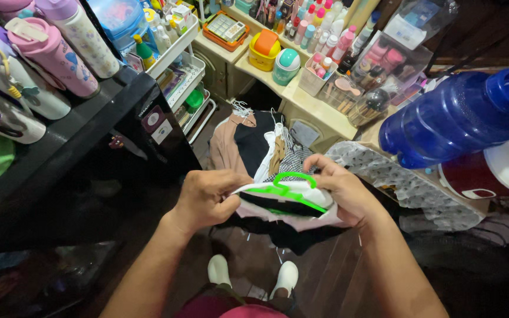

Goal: The person picks up several garments from a floor-level pile, places each one onto a hanger, and hangs them in a closet.

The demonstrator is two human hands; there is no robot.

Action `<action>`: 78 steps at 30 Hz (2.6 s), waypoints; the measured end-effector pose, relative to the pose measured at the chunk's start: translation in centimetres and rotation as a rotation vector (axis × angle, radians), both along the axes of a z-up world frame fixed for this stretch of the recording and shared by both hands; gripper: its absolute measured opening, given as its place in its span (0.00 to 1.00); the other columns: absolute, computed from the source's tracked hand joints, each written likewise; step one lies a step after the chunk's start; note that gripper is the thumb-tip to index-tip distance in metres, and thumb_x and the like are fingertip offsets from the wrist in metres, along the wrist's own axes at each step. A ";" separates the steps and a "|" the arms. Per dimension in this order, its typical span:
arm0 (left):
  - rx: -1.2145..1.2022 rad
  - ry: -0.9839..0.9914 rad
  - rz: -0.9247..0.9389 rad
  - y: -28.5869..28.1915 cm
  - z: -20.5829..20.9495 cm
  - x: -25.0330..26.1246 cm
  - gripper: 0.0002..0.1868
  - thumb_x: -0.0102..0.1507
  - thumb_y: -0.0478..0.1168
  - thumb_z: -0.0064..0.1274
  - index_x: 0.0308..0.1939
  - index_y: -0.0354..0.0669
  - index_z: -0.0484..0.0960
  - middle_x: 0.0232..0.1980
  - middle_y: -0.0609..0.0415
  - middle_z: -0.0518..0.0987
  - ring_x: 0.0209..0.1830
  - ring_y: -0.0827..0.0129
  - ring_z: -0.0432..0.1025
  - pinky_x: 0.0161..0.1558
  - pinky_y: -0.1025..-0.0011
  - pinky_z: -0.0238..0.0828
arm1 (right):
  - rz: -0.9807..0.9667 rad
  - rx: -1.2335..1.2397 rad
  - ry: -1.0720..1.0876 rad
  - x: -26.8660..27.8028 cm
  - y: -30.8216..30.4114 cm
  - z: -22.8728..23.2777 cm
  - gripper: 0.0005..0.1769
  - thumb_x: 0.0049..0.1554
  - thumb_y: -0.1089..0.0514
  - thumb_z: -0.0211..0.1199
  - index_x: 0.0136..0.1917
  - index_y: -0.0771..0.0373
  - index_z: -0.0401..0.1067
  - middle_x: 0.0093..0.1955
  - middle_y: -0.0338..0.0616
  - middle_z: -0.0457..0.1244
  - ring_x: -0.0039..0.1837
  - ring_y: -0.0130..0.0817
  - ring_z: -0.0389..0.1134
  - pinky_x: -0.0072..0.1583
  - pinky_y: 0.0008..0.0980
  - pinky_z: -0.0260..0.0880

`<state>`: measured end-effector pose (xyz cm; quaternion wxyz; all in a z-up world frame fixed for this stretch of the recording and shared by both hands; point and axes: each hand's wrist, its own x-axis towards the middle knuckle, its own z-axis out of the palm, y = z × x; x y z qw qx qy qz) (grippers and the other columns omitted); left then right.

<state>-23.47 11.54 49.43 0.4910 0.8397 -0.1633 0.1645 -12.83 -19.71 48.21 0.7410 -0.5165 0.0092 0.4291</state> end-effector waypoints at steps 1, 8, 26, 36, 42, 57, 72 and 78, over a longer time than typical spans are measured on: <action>-0.001 -0.016 0.003 0.0 -0.2 0.0 0.17 0.53 0.33 0.54 0.44 0.46 0.90 0.32 0.51 0.85 0.24 0.66 0.80 0.29 0.71 0.75 | 0.048 -0.167 -0.089 -0.2 0.0 -0.1 0.05 0.67 0.64 0.63 0.57 0.61 0.73 0.51 0.46 0.68 0.52 0.37 0.66 0.54 0.40 0.65; -0.020 0.057 0.078 0.4 -1.2 0.1 0.15 0.57 0.33 0.49 0.41 0.46 0.91 0.30 0.49 0.83 0.25 0.62 0.80 0.30 0.69 0.76 | 0.315 -0.520 -0.804 -3.4 0.1 1.8 0.16 0.60 0.54 0.62 0.59 0.61 0.78 0.59 0.37 0.65 0.63 0.31 0.67 0.64 0.34 0.66; 0.107 -0.017 -0.056 -7.0 -2.3 -0.4 0.15 0.56 0.38 0.69 0.46 0.41 0.87 0.37 0.48 0.84 0.30 0.59 0.79 0.33 0.66 0.73 | -0.505 -0.908 -1.395 -13.2 -13.1 0.3 0.09 0.59 0.67 0.67 0.54 0.64 0.77 0.47 0.45 0.69 0.48 0.34 0.71 0.50 0.33 0.70; 0.209 0.538 0.055 -14.7 -14.6 2.6 0.13 0.63 0.46 0.64 0.49 0.49 0.91 0.39 0.44 0.87 0.40 0.52 0.83 0.44 0.58 0.76 | -0.681 -1.165 -1.344 -16.5 -23.1 5.5 0.05 0.61 0.67 0.68 0.52 0.64 0.77 0.42 0.44 0.64 0.42 0.31 0.66 0.47 0.29 0.64; 0.523 0.473 0.135 -20.4 -14.3 3.2 0.40 0.51 0.50 0.75 0.65 0.45 0.77 0.62 0.40 0.79 0.64 0.46 0.72 0.63 0.41 0.57 | -0.719 -1.261 -1.233 -18.1 -28.0 6.1 0.05 0.61 0.61 0.71 0.51 0.61 0.78 0.41 0.42 0.65 0.40 0.33 0.66 0.45 0.31 0.65; 0.053 0.398 -0.091 -34.8 -12.0 3.8 0.10 0.62 0.42 0.64 0.43 0.41 0.86 0.39 0.44 0.84 0.40 0.56 0.79 0.46 0.61 0.74 | -0.763 -1.275 -1.236 -21.1 -37.2 5.9 0.05 0.60 0.59 0.71 0.51 0.58 0.79 0.40 0.40 0.66 0.38 0.33 0.69 0.40 0.31 0.64; 0.312 0.546 -0.224 -42.0 -12.4 12.3 0.24 0.65 0.52 0.59 0.60 0.45 0.83 0.52 0.43 0.86 0.53 0.52 0.80 0.62 0.52 0.70 | -0.927 -1.494 -1.226 -21.6 -41.0 6.7 0.06 0.63 0.57 0.70 0.49 0.61 0.80 0.46 0.41 0.70 0.42 0.36 0.71 0.43 0.32 0.68; 1.158 0.645 -0.366 -42.9 -8.2 18.4 0.51 0.55 0.54 0.68 0.80 0.57 0.62 0.79 0.45 0.62 0.80 0.42 0.52 0.73 0.29 0.38 | -0.974 -1.650 -1.052 -22.2 -39.9 7.3 0.07 0.61 0.56 0.73 0.47 0.62 0.81 0.42 0.42 0.70 0.38 0.37 0.70 0.40 0.33 0.66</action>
